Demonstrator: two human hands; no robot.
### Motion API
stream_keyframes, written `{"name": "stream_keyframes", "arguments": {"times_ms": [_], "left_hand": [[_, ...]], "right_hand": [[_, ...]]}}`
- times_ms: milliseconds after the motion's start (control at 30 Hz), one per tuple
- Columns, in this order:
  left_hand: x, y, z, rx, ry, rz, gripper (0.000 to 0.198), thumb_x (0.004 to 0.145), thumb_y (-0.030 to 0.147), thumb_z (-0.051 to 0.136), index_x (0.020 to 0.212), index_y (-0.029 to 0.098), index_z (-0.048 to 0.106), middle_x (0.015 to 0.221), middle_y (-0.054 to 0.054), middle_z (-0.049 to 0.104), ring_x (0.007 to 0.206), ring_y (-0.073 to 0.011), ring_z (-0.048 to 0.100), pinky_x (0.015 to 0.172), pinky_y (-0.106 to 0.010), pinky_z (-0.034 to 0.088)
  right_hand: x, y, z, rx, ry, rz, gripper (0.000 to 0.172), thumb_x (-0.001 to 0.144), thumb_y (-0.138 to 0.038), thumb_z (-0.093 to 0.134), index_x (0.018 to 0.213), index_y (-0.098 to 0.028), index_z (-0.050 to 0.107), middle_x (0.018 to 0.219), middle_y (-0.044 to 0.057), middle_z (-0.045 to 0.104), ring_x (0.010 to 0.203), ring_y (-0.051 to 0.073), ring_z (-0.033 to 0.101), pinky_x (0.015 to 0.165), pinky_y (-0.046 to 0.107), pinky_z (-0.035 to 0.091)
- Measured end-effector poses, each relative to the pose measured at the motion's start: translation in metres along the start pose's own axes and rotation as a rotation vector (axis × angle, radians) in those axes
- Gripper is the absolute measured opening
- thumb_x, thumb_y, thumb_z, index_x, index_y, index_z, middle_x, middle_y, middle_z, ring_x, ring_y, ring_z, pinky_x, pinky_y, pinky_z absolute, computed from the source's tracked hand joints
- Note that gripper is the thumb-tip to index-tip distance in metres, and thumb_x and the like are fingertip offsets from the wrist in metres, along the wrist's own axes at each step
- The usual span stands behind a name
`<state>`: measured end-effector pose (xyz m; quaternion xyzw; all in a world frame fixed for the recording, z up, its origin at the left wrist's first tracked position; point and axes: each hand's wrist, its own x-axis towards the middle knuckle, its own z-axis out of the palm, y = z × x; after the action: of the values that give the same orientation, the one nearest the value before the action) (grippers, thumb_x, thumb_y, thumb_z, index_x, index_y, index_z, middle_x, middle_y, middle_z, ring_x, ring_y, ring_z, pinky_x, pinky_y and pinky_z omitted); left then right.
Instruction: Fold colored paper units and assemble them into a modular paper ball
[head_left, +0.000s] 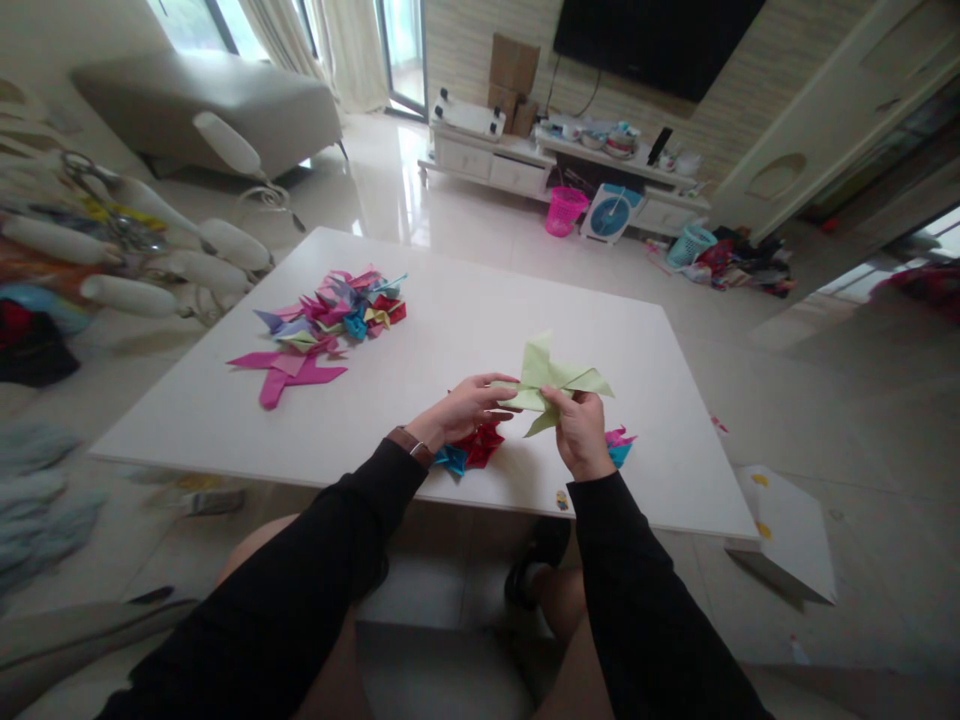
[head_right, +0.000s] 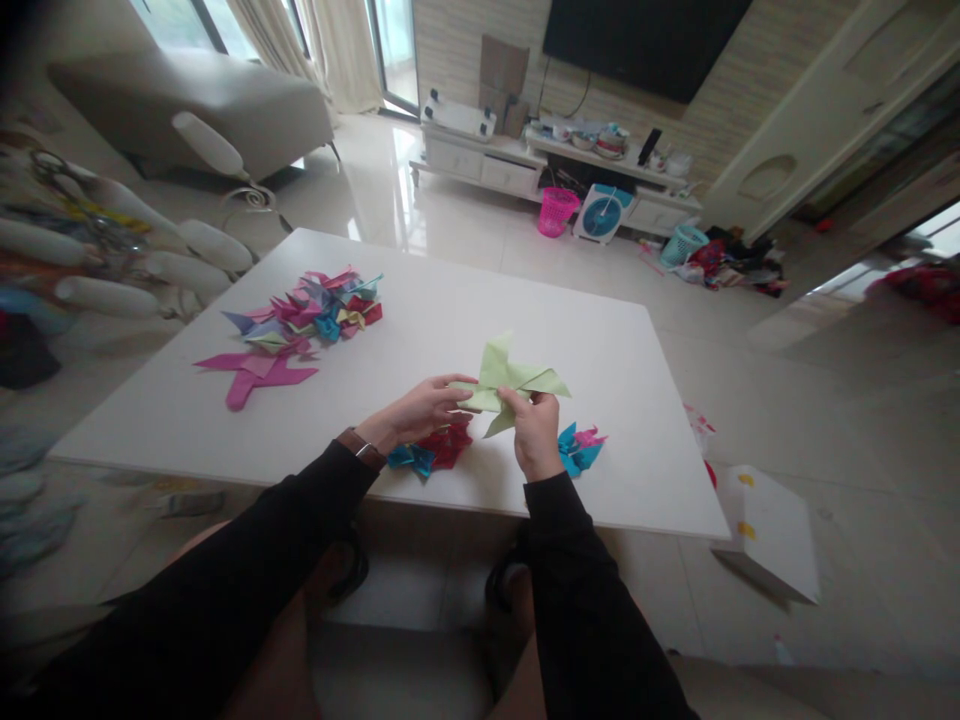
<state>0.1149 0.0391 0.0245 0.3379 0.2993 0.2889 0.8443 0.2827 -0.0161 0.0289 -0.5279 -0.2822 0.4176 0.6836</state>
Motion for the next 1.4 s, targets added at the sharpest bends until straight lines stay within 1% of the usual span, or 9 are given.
{"name": "stream_keyframes", "arguments": {"times_ms": [167,367,700,800,900,1067,1200,1300,1400], "left_hand": [[0.002,-0.004,-0.002,0.049,0.064,0.009,0.034,0.071,0.01,0.083,0.101,0.013,0.068,0.083,-0.008,0.072,0.071,-0.0135,0.07,0.068,-0.023,0.054],[0.003,-0.003,-0.003,0.029,0.117,0.048,0.03,0.068,0.011,0.084,0.093,0.015,0.067,0.086,-0.005,0.071,0.071,-0.0124,0.068,0.068,-0.025,0.055],[0.001,0.0,0.0,0.026,0.128,0.043,0.028,0.067,0.009,0.078,0.092,0.015,0.066,0.087,-0.005,0.069,0.074,-0.012,0.066,0.066,-0.022,0.052],[0.002,0.002,0.0,0.007,0.121,0.059,0.033,0.07,0.014,0.078,0.1,0.017,0.067,0.094,-0.005,0.069,0.076,-0.0123,0.066,0.068,-0.023,0.052],[0.001,0.007,-0.002,-0.068,0.135,0.087,0.027,0.077,0.028,0.073,0.101,0.017,0.066,0.1,-0.006,0.067,0.078,-0.0141,0.066,0.069,-0.025,0.053],[-0.002,0.02,-0.001,-0.096,0.202,0.091,0.026,0.081,0.034,0.064,0.099,0.015,0.066,0.105,-0.008,0.066,0.078,-0.0144,0.065,0.067,-0.026,0.051],[-0.006,0.029,0.002,-0.081,0.187,0.096,0.023,0.08,0.032,0.064,0.095,0.015,0.066,0.104,-0.008,0.066,0.077,-0.0145,0.065,0.065,-0.025,0.049],[-0.01,0.031,0.002,-0.084,0.176,0.092,0.023,0.079,0.032,0.064,0.094,0.015,0.066,0.104,-0.008,0.067,0.076,-0.0144,0.065,0.065,-0.025,0.049],[-0.013,0.031,-0.002,-0.082,0.182,0.11,0.024,0.079,0.034,0.064,0.095,0.016,0.065,0.104,-0.007,0.066,0.076,-0.0143,0.065,0.066,-0.025,0.049]], "right_hand": [[-0.003,-0.003,0.004,-0.002,-0.055,0.005,0.031,0.061,-0.022,0.085,0.089,-0.016,0.072,0.093,0.003,0.078,0.088,0.02,0.072,0.086,0.034,0.057],[-0.006,-0.01,0.007,0.041,-0.064,0.049,0.026,0.067,-0.03,0.083,0.088,-0.017,0.073,0.09,0.002,0.078,0.089,0.019,0.073,0.089,0.035,0.058],[-0.001,-0.002,0.001,0.011,-0.001,0.033,0.03,0.06,-0.022,0.085,0.087,-0.015,0.076,0.09,0.003,0.079,0.083,0.019,0.072,0.081,0.031,0.058],[0.002,0.0,-0.002,0.006,0.028,0.012,0.03,0.06,-0.022,0.085,0.088,-0.015,0.075,0.09,0.003,0.079,0.085,0.019,0.072,0.083,0.032,0.058],[0.009,0.003,-0.012,0.011,0.104,-0.029,0.029,0.061,-0.023,0.085,0.086,-0.015,0.074,0.086,0.003,0.078,0.086,0.018,0.072,0.084,0.031,0.058],[0.041,0.007,-0.043,0.032,0.35,-0.063,0.023,0.061,-0.018,0.08,0.081,-0.015,0.07,0.078,-0.001,0.076,0.082,0.016,0.072,0.079,0.027,0.059],[0.086,0.0,-0.061,0.009,0.533,-0.05,0.017,0.062,-0.012,0.074,0.072,-0.016,0.061,0.065,-0.004,0.069,0.065,0.013,0.068,0.062,0.023,0.058],[0.124,-0.01,-0.064,-0.016,0.521,-0.07,0.018,0.066,-0.01,0.072,0.071,-0.017,0.057,0.059,-0.006,0.063,0.055,0.011,0.062,0.053,0.022,0.054],[0.152,-0.02,-0.062,-0.048,0.404,-0.109,0.015,0.075,-0.016,0.072,0.074,-0.018,0.057,0.058,-0.008,0.06,0.051,0.011,0.058,0.051,0.024,0.054]]}}
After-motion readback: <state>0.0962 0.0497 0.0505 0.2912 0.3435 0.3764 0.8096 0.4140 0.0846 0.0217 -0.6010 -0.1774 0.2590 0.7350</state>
